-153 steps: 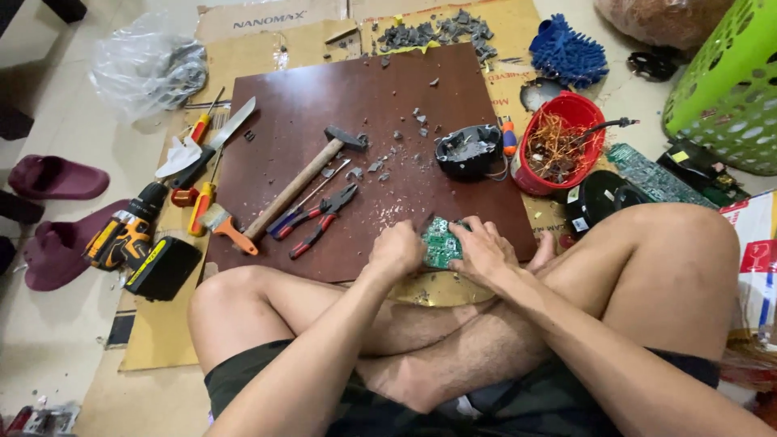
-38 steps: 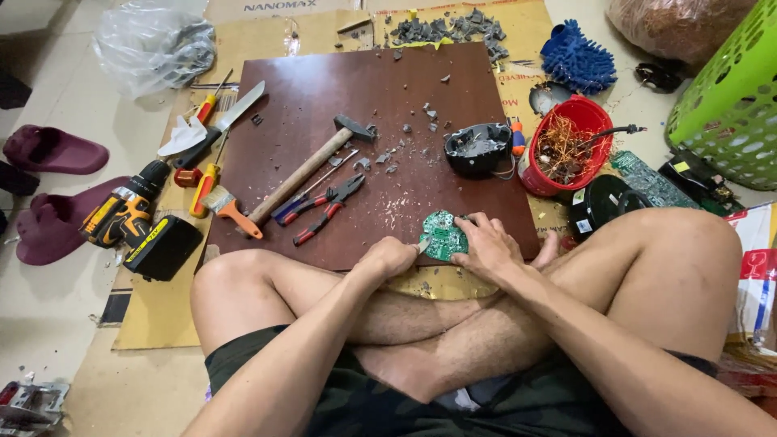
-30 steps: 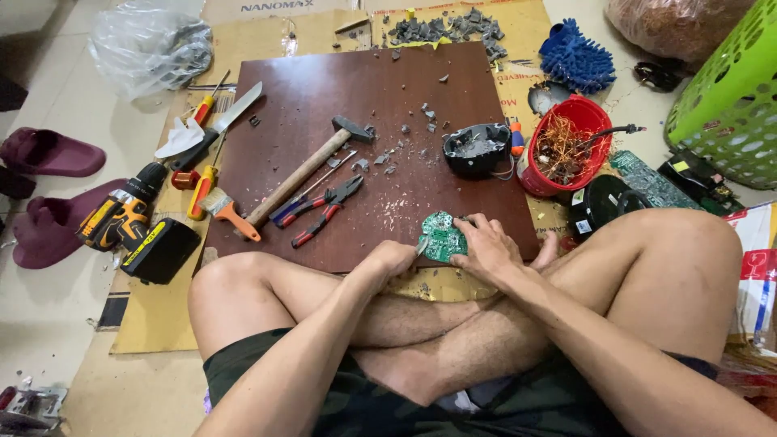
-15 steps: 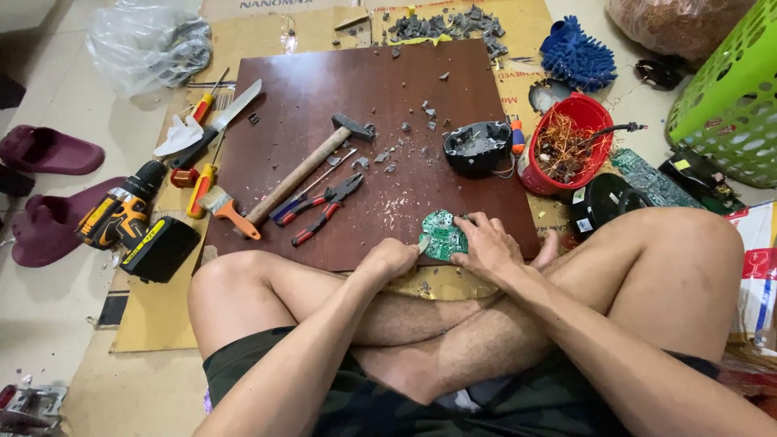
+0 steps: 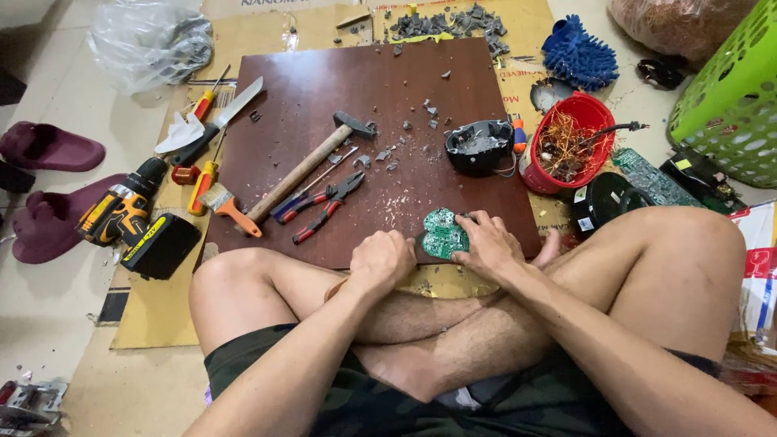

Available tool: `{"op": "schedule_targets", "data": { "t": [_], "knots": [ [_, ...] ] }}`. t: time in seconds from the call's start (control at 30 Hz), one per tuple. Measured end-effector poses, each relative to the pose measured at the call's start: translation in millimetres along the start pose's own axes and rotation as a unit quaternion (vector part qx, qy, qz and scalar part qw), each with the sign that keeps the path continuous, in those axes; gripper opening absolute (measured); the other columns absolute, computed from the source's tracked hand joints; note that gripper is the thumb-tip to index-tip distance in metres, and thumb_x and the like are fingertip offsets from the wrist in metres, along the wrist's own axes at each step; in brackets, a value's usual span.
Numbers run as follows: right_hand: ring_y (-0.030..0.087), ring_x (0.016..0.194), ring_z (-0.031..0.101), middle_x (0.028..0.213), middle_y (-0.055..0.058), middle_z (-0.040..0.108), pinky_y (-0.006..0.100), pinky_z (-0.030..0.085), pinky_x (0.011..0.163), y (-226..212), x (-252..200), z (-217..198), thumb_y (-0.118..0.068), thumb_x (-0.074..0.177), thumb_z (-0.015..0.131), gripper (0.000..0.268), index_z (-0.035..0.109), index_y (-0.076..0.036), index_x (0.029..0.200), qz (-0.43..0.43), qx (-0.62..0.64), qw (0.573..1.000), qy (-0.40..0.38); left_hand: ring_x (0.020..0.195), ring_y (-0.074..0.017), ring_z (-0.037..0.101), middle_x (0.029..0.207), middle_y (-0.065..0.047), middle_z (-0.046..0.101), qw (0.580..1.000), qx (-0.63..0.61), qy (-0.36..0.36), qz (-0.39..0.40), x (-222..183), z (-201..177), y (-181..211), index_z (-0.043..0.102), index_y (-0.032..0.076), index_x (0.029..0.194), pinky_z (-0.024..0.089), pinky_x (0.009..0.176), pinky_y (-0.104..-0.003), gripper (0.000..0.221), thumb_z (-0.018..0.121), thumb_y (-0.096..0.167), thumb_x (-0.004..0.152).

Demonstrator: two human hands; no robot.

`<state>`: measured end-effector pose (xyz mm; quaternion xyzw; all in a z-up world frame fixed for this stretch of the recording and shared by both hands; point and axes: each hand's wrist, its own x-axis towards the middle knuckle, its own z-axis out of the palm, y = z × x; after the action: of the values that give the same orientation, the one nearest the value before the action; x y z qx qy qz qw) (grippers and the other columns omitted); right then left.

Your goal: The person scrapes a green plastic object with a small metal tool, then scrapes the inside of a black circular plastic housing. The person removes debris from the housing and continues scraping its interior surface.

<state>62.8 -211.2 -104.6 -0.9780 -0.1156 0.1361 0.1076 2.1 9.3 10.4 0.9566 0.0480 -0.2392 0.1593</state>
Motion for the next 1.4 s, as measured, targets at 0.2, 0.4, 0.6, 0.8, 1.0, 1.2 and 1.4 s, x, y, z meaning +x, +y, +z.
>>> {"op": "schedule_targets", "data": {
  "t": [0.2,0.4,0.6,0.8,1.0,1.2,1.4],
  "knots": [
    [0.035,0.135,0.055,0.15,0.002,0.052,0.057,0.058,0.102,-5.6,-0.1,-2.7,-0.046,0.082,0.082,0.078,0.055,-0.027,0.153,0.004,-0.007,1.0,-0.001,0.141,-0.0406,0.056,0.144,-0.027,0.064,0.986,-0.094,-0.132,-0.042,-5.4,-15.5,7.7,0.064,-0.007,0.136,0.047,0.115,-0.058,0.066,0.048,0.046,0.101],
    [0.033,0.137,0.052,0.151,0.0,0.05,0.056,0.058,0.103,-4.6,-4.6,-4.8,-0.05,0.083,0.08,0.079,0.053,-0.029,0.154,0.02,-0.002,1.0,-0.008,0.123,-0.0377,0.071,0.123,-0.021,0.076,0.993,-0.066,-0.061,-0.071,4.0,14.2,7.8,0.074,0.001,0.127,0.058,0.101,-0.054,0.059,0.045,0.047,0.103],
    [0.032,0.138,0.052,0.151,0.0,0.049,0.055,0.058,0.102,-5.2,-0.4,-6.1,-0.048,0.085,0.079,0.077,0.051,-0.03,0.155,0.013,-0.005,1.0,-0.01,0.103,-0.0425,0.075,0.097,-0.022,0.071,0.994,0.03,0.097,0.048,10.7,36.5,-21.1,0.069,-0.002,0.11,0.065,0.083,-0.062,0.049,0.054,0.044,0.105],
    [0.034,0.137,0.053,0.152,0.002,0.049,0.055,0.058,0.101,-5.6,-1.4,-5.6,-0.049,0.085,0.078,0.078,0.051,-0.029,0.155,0.005,-0.009,1.0,-0.004,0.088,-0.0421,0.079,0.085,-0.022,0.079,0.997,0.011,0.066,0.039,3.6,40.7,-30.5,0.079,0.001,0.099,0.064,0.073,-0.058,0.052,0.05,0.044,0.103],
    [0.032,0.14,0.05,0.157,0.001,0.045,0.054,0.057,0.104,-16.4,-15.7,-13.9,-0.053,0.086,0.073,0.082,0.045,-0.03,0.16,0.01,-0.03,0.999,-0.012,0.077,-0.0418,0.079,0.075,-0.022,0.076,0.97,0.07,0.167,0.161,-16.1,25.0,-43.1,0.076,0.007,0.1,0.063,0.066,-0.059,0.038,0.049,0.034,0.103],
    [0.034,0.149,0.041,0.163,0.009,0.037,0.052,0.05,0.111,-21.6,-21.5,-0.2,-0.065,0.062,0.086,0.113,0.041,-0.029,0.16,-0.164,-0.196,0.966,0.043,0.082,-0.0458,0.078,0.083,-0.018,0.077,0.973,0.03,0.184,0.132,7.3,11.5,-76.3,0.062,0.02,0.113,0.063,0.073,-0.06,0.022,0.046,0.032,0.103],
    [0.03,0.107,0.076,0.11,0.008,0.081,0.042,0.06,0.092,-40.9,-38.0,-40.5,-0.02,0.092,0.067,0.028,0.078,-0.019,0.118,-0.157,0.188,0.955,0.166,0.078,-0.0387,0.079,0.079,-0.011,0.075,0.962,0.033,0.245,0.116,26.5,14.8,-82.0,0.064,0.023,0.107,0.064,0.068,-0.054,0.02,0.047,0.022,0.096]
  ]
}}
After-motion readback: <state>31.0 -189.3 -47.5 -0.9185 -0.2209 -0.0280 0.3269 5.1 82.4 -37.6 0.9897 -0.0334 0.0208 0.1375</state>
